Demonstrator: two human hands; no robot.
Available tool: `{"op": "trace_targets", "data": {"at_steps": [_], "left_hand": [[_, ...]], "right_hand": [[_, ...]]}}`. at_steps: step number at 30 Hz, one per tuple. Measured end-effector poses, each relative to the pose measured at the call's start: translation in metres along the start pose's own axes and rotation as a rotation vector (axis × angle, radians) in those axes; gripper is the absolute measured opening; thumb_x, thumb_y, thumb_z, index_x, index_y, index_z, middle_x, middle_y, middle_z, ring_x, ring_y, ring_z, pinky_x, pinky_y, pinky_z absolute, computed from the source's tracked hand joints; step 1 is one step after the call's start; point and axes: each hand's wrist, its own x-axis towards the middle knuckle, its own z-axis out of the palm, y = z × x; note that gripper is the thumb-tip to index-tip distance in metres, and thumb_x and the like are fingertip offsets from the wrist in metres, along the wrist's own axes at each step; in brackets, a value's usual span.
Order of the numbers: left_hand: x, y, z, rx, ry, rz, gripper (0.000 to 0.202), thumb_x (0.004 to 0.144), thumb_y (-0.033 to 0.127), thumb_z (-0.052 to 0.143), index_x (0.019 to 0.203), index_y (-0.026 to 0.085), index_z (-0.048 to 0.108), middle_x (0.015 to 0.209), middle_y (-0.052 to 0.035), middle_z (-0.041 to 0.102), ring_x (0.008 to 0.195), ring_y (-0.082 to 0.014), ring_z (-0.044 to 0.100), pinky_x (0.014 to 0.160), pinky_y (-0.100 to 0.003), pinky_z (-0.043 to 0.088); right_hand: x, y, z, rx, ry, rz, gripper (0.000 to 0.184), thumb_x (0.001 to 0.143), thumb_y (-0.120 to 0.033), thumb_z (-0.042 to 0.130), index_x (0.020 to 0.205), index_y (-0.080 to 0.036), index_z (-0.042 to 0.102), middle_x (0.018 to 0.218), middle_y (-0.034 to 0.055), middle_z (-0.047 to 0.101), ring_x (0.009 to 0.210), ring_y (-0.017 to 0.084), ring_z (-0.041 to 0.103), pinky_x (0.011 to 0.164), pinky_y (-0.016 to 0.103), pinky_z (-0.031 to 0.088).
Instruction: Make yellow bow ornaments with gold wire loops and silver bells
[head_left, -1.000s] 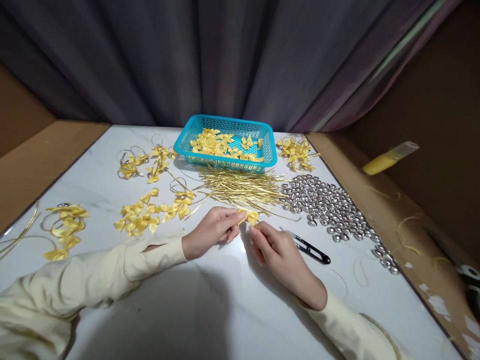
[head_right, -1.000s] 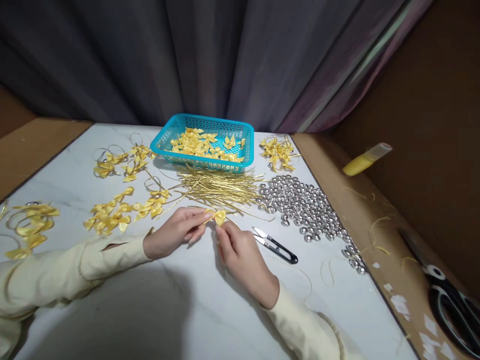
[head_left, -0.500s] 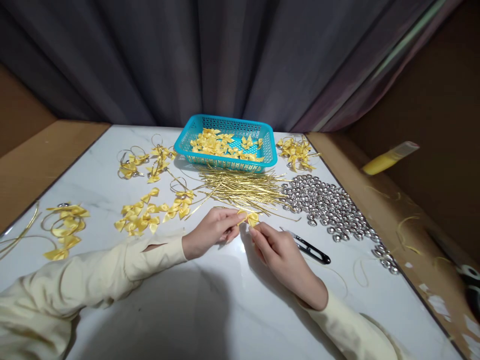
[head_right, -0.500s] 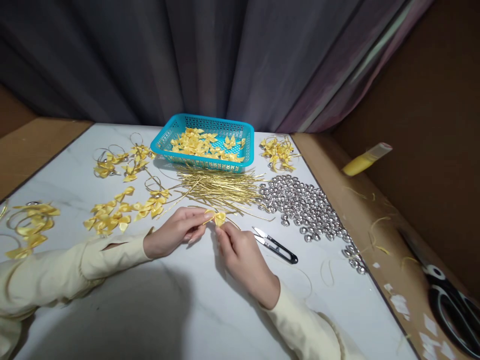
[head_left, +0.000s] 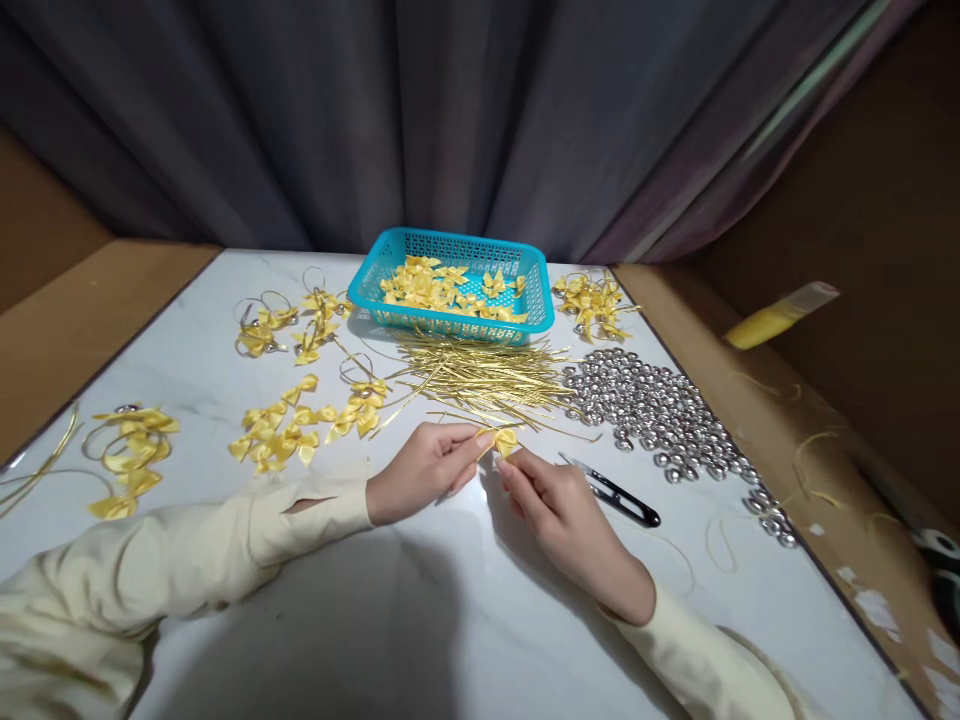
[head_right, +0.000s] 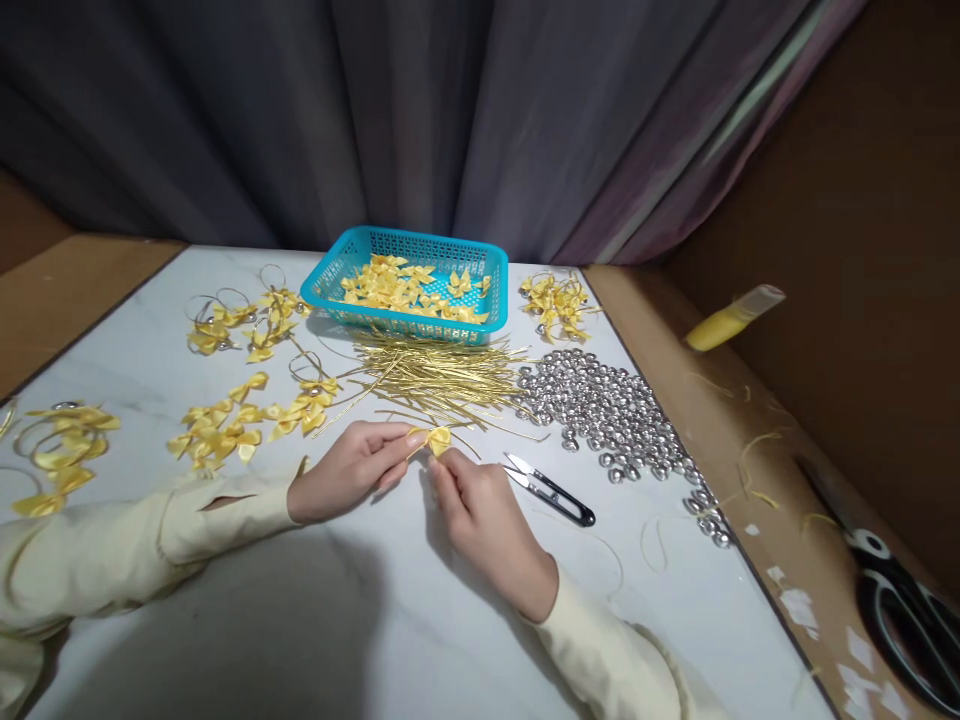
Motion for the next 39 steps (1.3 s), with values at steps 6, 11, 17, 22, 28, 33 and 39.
{"op": "trace_targets", "data": {"at_steps": [6,11,17,22,28,33,39], "left_hand": [[-0.002,-0.001,0.002,0.02,0.001,0.013,0.04,0.089,0.037,0.044,0.055,0.018,0.032,0.045,0.008,0.029,0.042,-0.006,0.027,0.042,-0.021,0.021],[-0.002,-0.001,0.001,0.072,-0.021,0.004,0.039,0.089,0.036,0.042,0.056,0.017,0.035,0.047,0.0069,0.03,0.044,-0.0065,0.028,0.042,-0.02,0.022],[-0.003,-0.003,0.002,0.094,-0.041,0.007,0.037,0.089,0.036,0.04,0.058,0.017,0.038,0.049,0.0066,0.031,0.046,-0.0069,0.027,0.043,-0.02,0.022],[-0.003,-0.001,0.003,0.061,-0.037,0.01,0.038,0.09,0.037,0.04,0.057,0.017,0.035,0.047,0.0072,0.029,0.044,-0.0063,0.027,0.043,-0.02,0.022],[-0.001,0.0,0.004,-0.106,-0.062,-0.016,0.038,0.091,0.037,0.042,0.059,0.017,0.036,0.046,0.0077,0.032,0.044,-0.0057,0.029,0.044,-0.02,0.025],[0.001,-0.002,0.003,-0.29,-0.059,-0.076,0.036,0.088,0.039,0.048,0.062,0.018,0.035,0.047,0.0097,0.024,0.042,-0.0047,0.021,0.041,-0.019,0.018],[0.0,0.001,0.003,-0.283,-0.043,-0.07,0.039,0.086,0.043,0.05,0.06,0.018,0.034,0.048,0.0094,0.025,0.042,-0.0045,0.022,0.041,-0.019,0.018]], "right_hand": [[-0.001,0.0,-0.002,-0.022,-0.014,-0.017,0.032,0.091,-0.027,0.035,0.06,-0.02,0.04,0.048,-0.0038,0.043,0.043,0.011,0.04,0.049,0.023,0.028],[-0.001,-0.001,-0.006,-0.048,-0.056,-0.02,0.03,0.09,-0.027,0.035,0.062,-0.019,0.042,0.05,-0.0031,0.046,0.044,0.01,0.041,0.049,0.022,0.028],[0.001,-0.001,-0.008,-0.02,-0.057,-0.013,0.031,0.09,-0.027,0.036,0.061,-0.019,0.042,0.049,-0.0037,0.043,0.044,0.01,0.038,0.048,0.022,0.028],[0.002,-0.003,-0.011,-0.032,-0.031,-0.006,0.03,0.089,-0.027,0.037,0.06,-0.019,0.04,0.05,-0.0041,0.04,0.046,0.01,0.037,0.048,0.022,0.027],[0.003,-0.005,-0.013,-0.056,-0.017,-0.005,0.03,0.089,-0.029,0.039,0.061,-0.019,0.04,0.049,-0.0061,0.033,0.044,0.009,0.032,0.047,0.022,0.024],[0.003,-0.005,-0.012,0.002,-0.026,0.022,0.027,0.091,-0.031,0.039,0.067,-0.019,0.042,0.052,-0.0061,0.037,0.047,0.009,0.036,0.048,0.021,0.027],[0.002,-0.002,-0.016,0.072,-0.051,0.063,0.03,0.092,-0.035,0.038,0.067,-0.019,0.042,0.054,-0.0051,0.041,0.05,0.009,0.037,0.048,0.021,0.029]]}}
